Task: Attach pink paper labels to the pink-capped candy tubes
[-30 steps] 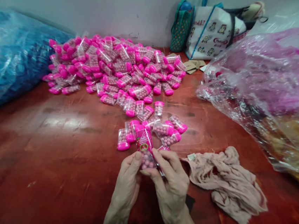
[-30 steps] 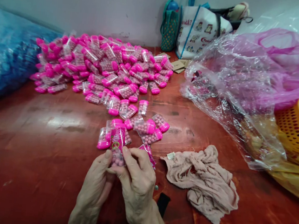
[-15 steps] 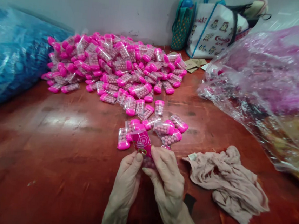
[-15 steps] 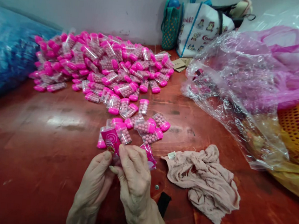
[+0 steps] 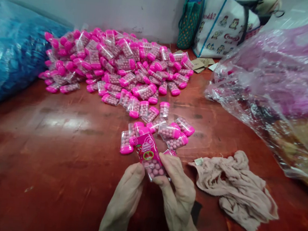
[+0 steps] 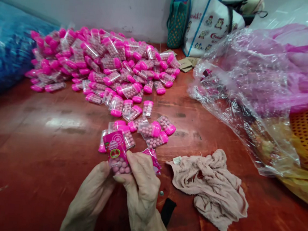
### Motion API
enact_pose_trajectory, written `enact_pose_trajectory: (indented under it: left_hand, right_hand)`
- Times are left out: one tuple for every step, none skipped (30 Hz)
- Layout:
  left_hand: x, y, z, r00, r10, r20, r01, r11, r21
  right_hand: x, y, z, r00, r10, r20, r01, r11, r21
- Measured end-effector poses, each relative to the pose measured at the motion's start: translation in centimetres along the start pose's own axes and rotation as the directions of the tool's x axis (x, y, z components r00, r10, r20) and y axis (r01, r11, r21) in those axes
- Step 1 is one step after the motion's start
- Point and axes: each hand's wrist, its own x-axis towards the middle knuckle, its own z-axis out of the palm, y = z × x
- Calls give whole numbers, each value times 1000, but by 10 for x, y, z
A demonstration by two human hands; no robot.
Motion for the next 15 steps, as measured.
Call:
enact_pose_trajectory:
  left_hand:
    - [1,1,0,1000,23,-2,-23,1000,13]
    - [2,2,1,998,56,-15,-56,998,31]
    - [4,3,2,994,101,-46,-99,994,51]
    - [5,4,3,985,149,-85,-144,987,66]
    - [6,4,4,973,192,-126,-184,980,72]
    - [8,4,5,964,215,-157,-208,976,63]
    - [8,4,7,960,220,-175,-216,976,41]
    - [9,4,8,961,206,-184,-208,978,9]
    - [9,4,9,965,181,-188,-189,982,-27]
    - [10,5,10,970,153,-191,-168,984,-61]
    - [10,5,10,972,130,-196,-150,985,-90]
    - [10,5,10,974,110,-197,-135,984,-113]
    - [10,5,10,976,97,-195,-124,984,-129]
    - [10,5,10,978,92,-188,-119,983,-138]
    - [9,4,10,979,96,-178,-122,983,-140]
  right_hand:
    - [-1,0,1,999,38,-16,-37,999,23]
    - [-1,1,2,997,72,-31,-71,997,40]
    - [-1,1,2,994,102,-34,-100,994,51]
    - [-1,1,3,992,123,-20,-122,991,57]
    - [-1,1,3,990,139,4,-139,988,62]
    - [-1,1,4,987,156,30,-157,985,70]
    - [-1,1,5,983,174,49,-178,981,79]
    - [-1,0,6,978,198,61,-203,975,90]
    - [-2,0,7,971,232,64,-238,965,109]
    - [-3,0,9,960,273,62,-279,950,140]
    - [-4,0,11,945,320,66,-327,929,176]
    - [-5,0,12,928,365,80,-373,903,212]
    - [-7,0,14,911,401,98,-413,878,244]
    - [-7,1,15,896,429,114,-444,855,267]
    - [-8,1,16,885,449,121,-465,840,280]
